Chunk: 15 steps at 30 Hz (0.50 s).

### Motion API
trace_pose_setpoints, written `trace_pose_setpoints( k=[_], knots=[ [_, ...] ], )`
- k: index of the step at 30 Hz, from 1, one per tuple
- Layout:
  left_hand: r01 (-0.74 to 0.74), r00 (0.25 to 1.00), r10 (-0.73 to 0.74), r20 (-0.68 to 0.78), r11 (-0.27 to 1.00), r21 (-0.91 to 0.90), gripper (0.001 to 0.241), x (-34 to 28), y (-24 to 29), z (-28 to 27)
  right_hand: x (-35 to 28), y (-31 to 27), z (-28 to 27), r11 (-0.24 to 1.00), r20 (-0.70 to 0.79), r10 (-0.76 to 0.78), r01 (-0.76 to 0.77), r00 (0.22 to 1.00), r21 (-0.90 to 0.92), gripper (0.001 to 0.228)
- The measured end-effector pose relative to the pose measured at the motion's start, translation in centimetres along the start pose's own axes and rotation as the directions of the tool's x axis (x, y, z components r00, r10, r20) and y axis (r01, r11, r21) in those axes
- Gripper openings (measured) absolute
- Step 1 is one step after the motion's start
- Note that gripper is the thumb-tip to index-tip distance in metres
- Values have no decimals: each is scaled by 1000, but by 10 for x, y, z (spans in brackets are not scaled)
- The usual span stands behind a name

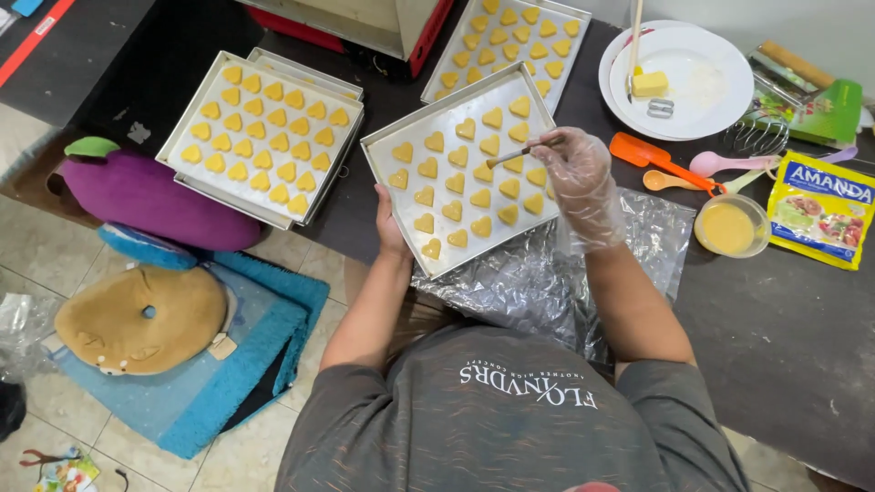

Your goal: Brushing egg wash onto heart-shaped cookies on a baking sheet before baking.

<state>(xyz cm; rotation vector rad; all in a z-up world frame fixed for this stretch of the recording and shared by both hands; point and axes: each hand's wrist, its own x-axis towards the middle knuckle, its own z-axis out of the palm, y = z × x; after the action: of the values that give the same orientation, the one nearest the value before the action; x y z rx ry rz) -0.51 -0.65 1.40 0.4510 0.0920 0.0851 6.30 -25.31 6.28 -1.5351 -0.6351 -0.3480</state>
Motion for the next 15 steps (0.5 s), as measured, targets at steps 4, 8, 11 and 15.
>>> trace_pose_setpoints(
  k=[4,8,11,15],
  knots=[
    [3,1000,-3,-5,1000,-9,66,1,0,-1,-2,17,14,992,37,45,-41,998,-120,12],
    [16,1000,-16,4,1000,3,67,3,0,-7,-2,11,21,956,32,137,-124,990,-264,9],
    [11,1000,-11,3,1000,14,67,3,0,-8,0,-7,28,914,18,199,-179,980,-364,8],
    [6,1000,-6,2,1000,13,67,1,1,-2,-8,50,27,810,-51,312,-294,949,-507,10]
  ],
)
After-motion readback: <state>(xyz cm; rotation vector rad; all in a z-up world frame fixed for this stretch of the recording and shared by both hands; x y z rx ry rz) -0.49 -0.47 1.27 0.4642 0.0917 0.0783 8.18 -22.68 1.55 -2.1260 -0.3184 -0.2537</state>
